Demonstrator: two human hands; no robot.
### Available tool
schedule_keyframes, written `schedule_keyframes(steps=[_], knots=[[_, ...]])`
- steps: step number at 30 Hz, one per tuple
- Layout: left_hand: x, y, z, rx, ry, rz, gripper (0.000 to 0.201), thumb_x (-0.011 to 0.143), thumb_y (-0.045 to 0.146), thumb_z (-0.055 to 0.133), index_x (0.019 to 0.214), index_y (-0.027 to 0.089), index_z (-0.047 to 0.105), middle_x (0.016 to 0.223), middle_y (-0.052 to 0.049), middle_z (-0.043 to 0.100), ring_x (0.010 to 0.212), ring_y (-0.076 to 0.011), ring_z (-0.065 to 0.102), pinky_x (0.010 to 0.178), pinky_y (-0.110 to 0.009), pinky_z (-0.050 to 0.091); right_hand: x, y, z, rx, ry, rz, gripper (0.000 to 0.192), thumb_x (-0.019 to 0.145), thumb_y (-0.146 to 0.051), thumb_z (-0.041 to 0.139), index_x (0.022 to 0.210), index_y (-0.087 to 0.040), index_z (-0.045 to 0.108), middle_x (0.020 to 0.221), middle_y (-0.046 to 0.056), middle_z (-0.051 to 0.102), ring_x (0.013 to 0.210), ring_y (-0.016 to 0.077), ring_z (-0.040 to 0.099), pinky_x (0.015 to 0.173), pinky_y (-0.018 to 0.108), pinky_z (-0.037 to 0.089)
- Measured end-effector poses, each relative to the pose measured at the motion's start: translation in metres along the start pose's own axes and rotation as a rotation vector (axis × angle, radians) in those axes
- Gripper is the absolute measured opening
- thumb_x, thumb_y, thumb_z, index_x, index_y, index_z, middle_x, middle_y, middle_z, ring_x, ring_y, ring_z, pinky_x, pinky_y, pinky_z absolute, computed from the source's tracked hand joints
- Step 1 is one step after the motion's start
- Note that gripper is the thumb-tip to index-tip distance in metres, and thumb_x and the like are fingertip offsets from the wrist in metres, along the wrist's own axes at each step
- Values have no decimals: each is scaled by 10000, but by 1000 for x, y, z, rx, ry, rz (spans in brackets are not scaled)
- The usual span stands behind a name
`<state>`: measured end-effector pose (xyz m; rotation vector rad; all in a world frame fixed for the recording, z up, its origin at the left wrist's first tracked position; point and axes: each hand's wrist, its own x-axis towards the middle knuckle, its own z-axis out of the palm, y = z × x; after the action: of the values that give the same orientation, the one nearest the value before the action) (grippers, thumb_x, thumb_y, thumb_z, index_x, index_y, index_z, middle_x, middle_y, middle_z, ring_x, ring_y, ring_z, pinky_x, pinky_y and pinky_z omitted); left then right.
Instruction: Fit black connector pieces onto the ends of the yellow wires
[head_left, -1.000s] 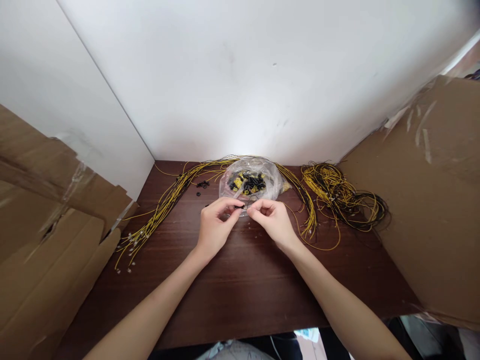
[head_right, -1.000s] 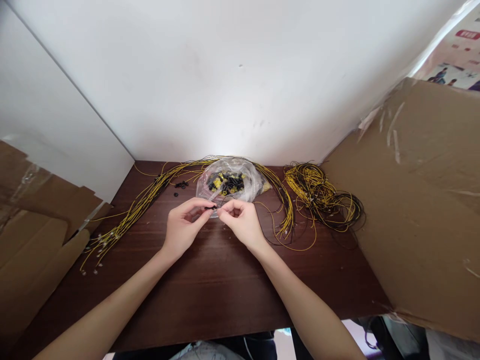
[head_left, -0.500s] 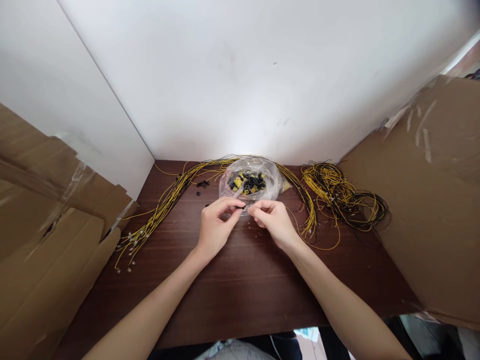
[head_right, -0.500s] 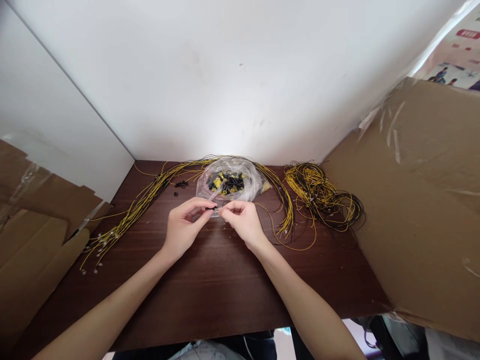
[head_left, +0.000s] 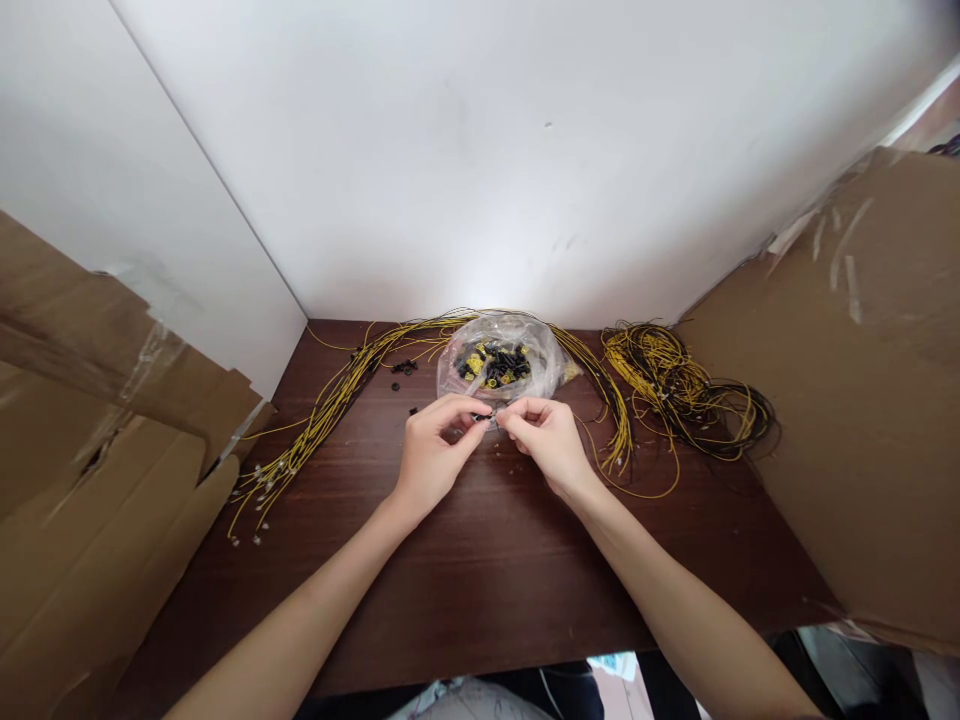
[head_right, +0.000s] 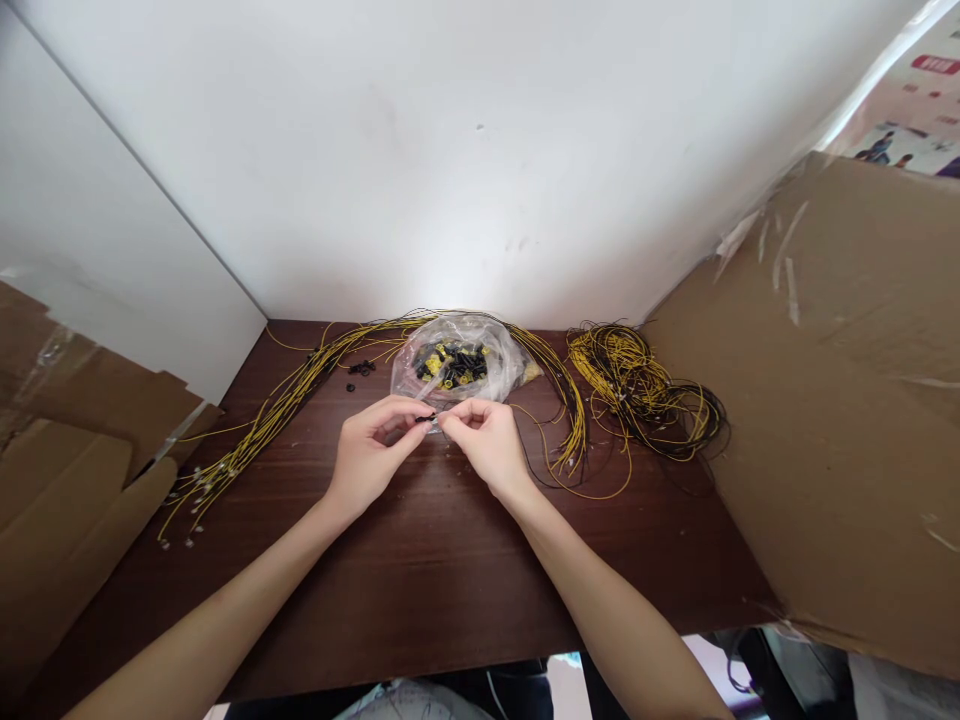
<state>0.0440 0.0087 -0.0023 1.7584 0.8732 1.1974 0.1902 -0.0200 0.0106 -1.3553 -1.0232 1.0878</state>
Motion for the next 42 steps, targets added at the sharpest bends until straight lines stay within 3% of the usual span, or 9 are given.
schedule_keyframes(steps=[12,23,28,32,38,42], knots=[[-1,0,0,10,7,-23,111,763,200,624,863,182,670,831,-39,659,682,-127,570,669,-244,482,-2,1,-2,-136,-38,-120,161,696,-290,629,615,-159,581,569,-14,548,511,99,444,492,225,353],[-2,-1,1,-7,31,-77,98,754,199,633,833,164,679,829,-41,677,709,-138,603,694,-249,507,-10,-7,-2,-588,25,-546,128,776,-143,535,652,-173,545,619,-16,504,548,100,441,531,224,353],[-3,-3,0,27,26,-46,92,760,191,636,838,169,680,831,-35,673,698,-127,594,681,-241,494,-10,-4,-3,-675,26,-640,131,799,-154,527,669,-165,543,646,-5,501,587,108,452,557,231,351],[-3,-4,0,28,25,-27,92,764,178,632,844,171,677,847,-36,671,705,-126,594,683,-243,489,-10,-6,-2,-571,13,-547,121,765,-142,542,645,-162,549,617,-15,503,550,98,438,530,221,347],[-3,-1,2,29,27,18,107,767,120,610,835,166,678,873,-44,681,764,-138,610,683,-241,485,-4,-1,-4,-288,-75,-184,78,694,-197,590,631,-154,573,567,-23,532,503,97,435,498,221,356],[-2,3,1,81,28,67,112,767,96,602,815,164,678,868,-38,681,725,-121,591,666,-233,472,-2,2,-4,-242,-60,-120,96,676,-215,604,612,-150,575,561,-21,532,503,97,430,507,228,357]])
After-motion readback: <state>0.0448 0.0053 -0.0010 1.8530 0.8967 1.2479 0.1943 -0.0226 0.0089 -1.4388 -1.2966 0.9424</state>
